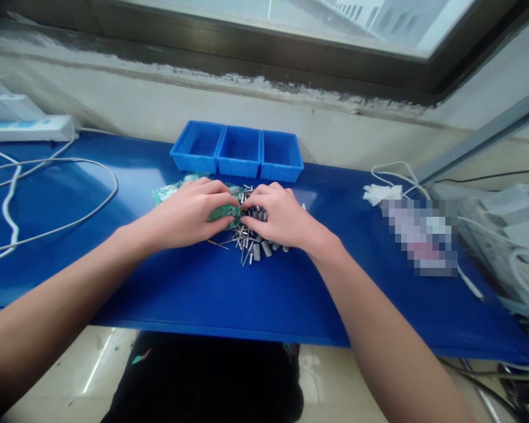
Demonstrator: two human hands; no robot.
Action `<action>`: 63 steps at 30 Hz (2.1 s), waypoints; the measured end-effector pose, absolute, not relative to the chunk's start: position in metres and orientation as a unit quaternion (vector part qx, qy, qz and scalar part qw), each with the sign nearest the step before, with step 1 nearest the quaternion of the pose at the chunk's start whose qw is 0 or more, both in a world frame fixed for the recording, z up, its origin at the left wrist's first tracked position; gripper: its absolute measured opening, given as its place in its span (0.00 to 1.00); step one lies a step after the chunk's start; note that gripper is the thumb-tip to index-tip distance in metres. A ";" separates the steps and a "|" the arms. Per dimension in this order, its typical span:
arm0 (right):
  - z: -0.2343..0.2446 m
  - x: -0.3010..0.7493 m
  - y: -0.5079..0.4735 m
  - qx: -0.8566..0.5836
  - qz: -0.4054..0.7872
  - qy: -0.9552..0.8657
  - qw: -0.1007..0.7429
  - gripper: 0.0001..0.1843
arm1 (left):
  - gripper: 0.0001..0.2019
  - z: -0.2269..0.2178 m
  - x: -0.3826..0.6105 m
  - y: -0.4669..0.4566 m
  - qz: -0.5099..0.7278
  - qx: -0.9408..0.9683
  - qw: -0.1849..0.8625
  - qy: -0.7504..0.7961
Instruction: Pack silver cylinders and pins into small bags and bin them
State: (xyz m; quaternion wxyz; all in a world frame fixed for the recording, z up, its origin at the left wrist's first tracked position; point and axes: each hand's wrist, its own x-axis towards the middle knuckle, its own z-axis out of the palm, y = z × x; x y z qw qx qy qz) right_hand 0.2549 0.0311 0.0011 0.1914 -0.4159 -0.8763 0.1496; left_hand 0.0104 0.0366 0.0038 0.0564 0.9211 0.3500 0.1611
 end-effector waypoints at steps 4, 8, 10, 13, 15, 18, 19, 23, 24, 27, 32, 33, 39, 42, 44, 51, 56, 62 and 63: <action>0.004 0.252 0.028 -0.414 0.146 -0.877 0.194 0.07 | 0.13 0.005 0.011 0.035 0.178 0.919 0.037 0.351; 0.008 0.249 0.023 -0.419 0.114 -0.883 0.175 0.09 | 0.11 0.008 0.012 0.033 0.190 0.920 0.007 0.344; 0.010 0.246 0.020 -0.426 0.088 -0.886 0.163 0.12 | 0.11 0.010 0.012 0.031 0.182 0.923 -0.018 0.338; 0.011 0.242 0.014 -0.440 0.057 -0.883 0.155 0.15 | 0.11 0.014 0.013 0.028 0.170 0.929 -0.051 0.324; 0.013 0.239 0.011 -0.446 0.054 -0.879 0.160 0.18 | 0.11 0.016 0.014 0.026 0.171 0.931 -0.065 0.315; 0.018 0.236 0.005 -0.436 0.080 -0.882 0.158 0.25 | 0.11 0.019 0.014 0.025 0.174 0.932 -0.076 0.309; 0.020 0.234 0.003 -0.431 0.090 -0.885 0.152 0.27 | 0.11 0.019 0.014 0.025 0.171 0.932 -0.078 0.309; 0.023 0.227 -0.007 -0.415 0.090 -0.897 0.119 0.28 | 0.12 0.020 0.012 0.025 0.150 0.935 -0.081 0.311; 0.021 0.225 -0.008 -0.414 0.082 -0.900 0.108 0.26 | 0.12 0.020 0.012 0.025 0.149 0.935 -0.081 0.311; 0.017 0.221 -0.010 -0.412 0.078 -0.904 0.079 0.19 | 0.13 0.020 0.012 0.024 0.151 0.935 -0.074 0.311; 0.019 0.219 -0.009 -0.405 0.097 -0.907 0.064 0.15 | 0.13 0.021 0.014 0.021 0.156 0.937 -0.068 0.304; 0.020 0.219 -0.008 -0.404 0.101 -0.907 0.061 0.14 | 0.13 0.021 0.014 0.020 0.161 0.936 -0.067 0.304; 0.022 0.222 -0.008 -0.392 0.135 -0.907 0.074 0.12 | 0.14 0.024 0.015 0.016 0.213 0.932 -0.036 0.289; 0.020 0.223 -0.008 -0.388 0.151 -0.905 0.085 0.12 | 0.14 0.024 0.015 0.017 0.222 0.932 -0.019 0.287; 0.019 0.222 -0.007 -0.388 0.158 -0.904 0.088 0.12 | 0.14 0.023 0.015 0.017 0.223 0.931 -0.007 0.288; 0.016 0.225 -0.002 -0.384 0.158 -0.904 0.101 0.11 | 0.12 0.023 0.015 0.018 0.230 0.929 0.023 0.289; 0.013 0.226 -0.001 -0.375 0.142 -0.908 0.124 0.13 | 0.12 0.023 0.014 0.018 0.237 0.927 0.035 0.290; 0.012 0.227 -0.001 -0.368 0.121 -0.909 0.153 0.12 | 0.12 0.023 0.015 0.018 0.249 0.917 0.048 0.307; 0.013 0.228 -0.001 -0.367 0.122 -0.908 0.160 0.12 | 0.12 0.023 0.015 0.018 0.252 0.915 0.050 0.310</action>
